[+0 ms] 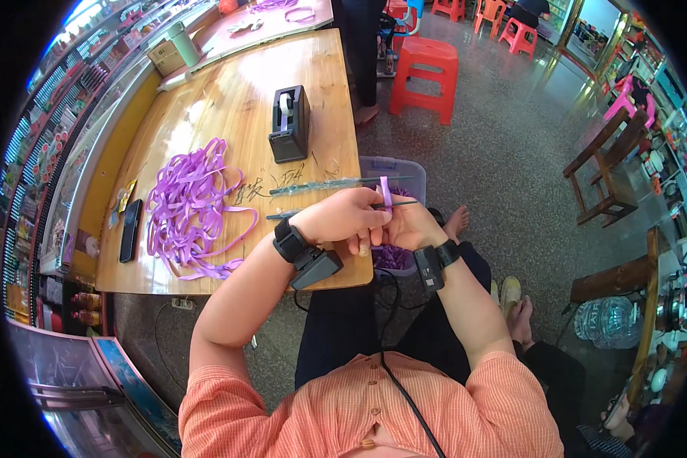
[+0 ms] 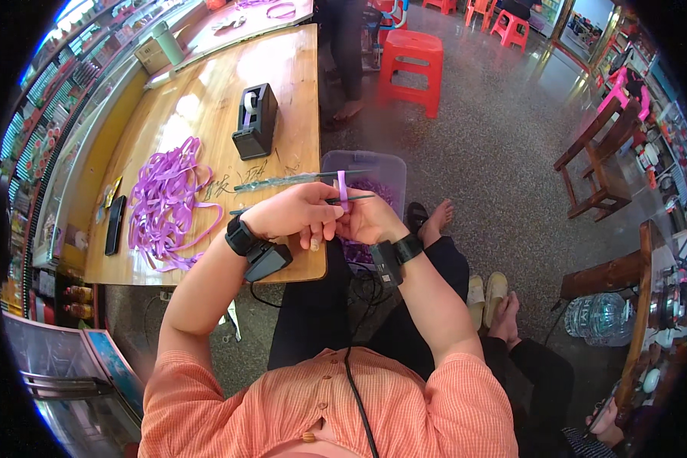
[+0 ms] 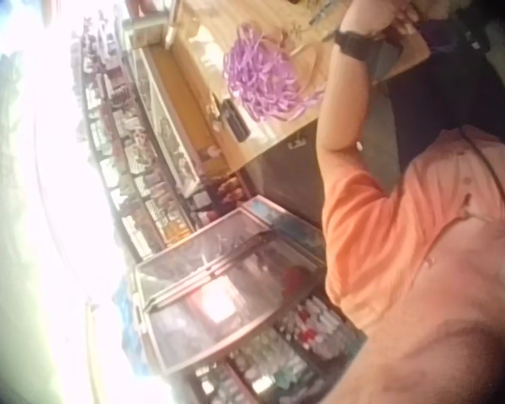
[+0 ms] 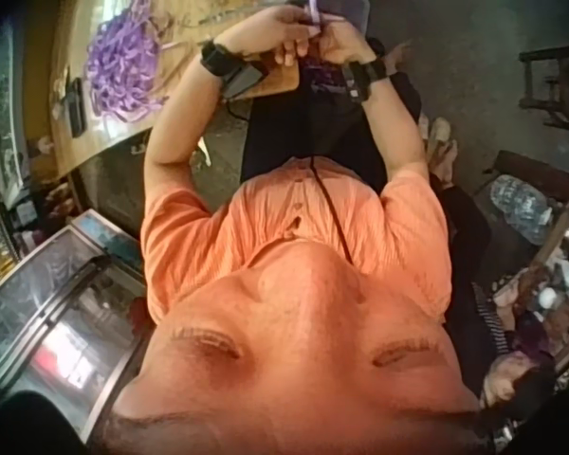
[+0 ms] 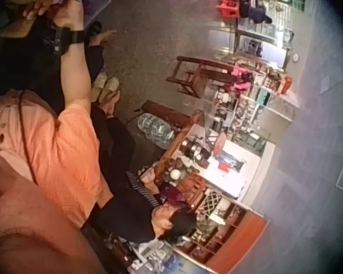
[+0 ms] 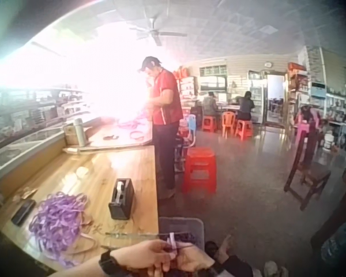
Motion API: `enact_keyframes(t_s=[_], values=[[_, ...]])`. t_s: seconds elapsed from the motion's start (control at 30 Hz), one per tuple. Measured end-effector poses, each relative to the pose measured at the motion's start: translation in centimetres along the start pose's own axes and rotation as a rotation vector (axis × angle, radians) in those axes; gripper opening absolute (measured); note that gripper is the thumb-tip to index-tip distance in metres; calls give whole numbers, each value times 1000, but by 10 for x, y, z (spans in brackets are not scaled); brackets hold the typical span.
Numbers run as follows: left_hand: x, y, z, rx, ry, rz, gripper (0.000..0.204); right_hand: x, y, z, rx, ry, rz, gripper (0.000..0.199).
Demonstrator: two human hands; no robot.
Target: Measuring, cutting, and folding purple ribbons at a factory workbench.
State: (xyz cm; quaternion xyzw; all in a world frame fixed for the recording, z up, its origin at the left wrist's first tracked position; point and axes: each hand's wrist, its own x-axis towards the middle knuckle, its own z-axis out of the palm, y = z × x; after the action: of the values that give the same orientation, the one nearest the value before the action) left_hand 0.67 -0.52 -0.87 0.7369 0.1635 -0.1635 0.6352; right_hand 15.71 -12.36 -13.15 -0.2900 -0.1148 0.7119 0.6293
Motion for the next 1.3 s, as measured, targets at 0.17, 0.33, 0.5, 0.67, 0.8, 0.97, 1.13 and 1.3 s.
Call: enact_keyframes(t_s=[0.17,0.33,0.5,0.67,0.8,0.97,1.13,1.3], values=[[-1,2,0,-29,-3,6,31,-7,0,2,-66,224,-159,33],[-2,5,0,6,0,-13,33,-16,-9,10,43,54,-161,35],[-7,7,-5,34,74,9,27,-14,-15,18,87,109,-141,36],[-5,-1,-17,-21,195,94,27,-12,-15,16,87,40,-98,42],[-1,-1,-14,-25,223,91,27,-11,-22,10,98,-47,-63,49],[-2,2,-8,80,233,120,25,-17,-31,17,11,112,-44,63],[-5,8,-3,160,234,129,25,-22,-25,11,20,69,-70,61],[-6,7,-3,179,291,101,25,-38,-19,27,-184,180,-232,46]])
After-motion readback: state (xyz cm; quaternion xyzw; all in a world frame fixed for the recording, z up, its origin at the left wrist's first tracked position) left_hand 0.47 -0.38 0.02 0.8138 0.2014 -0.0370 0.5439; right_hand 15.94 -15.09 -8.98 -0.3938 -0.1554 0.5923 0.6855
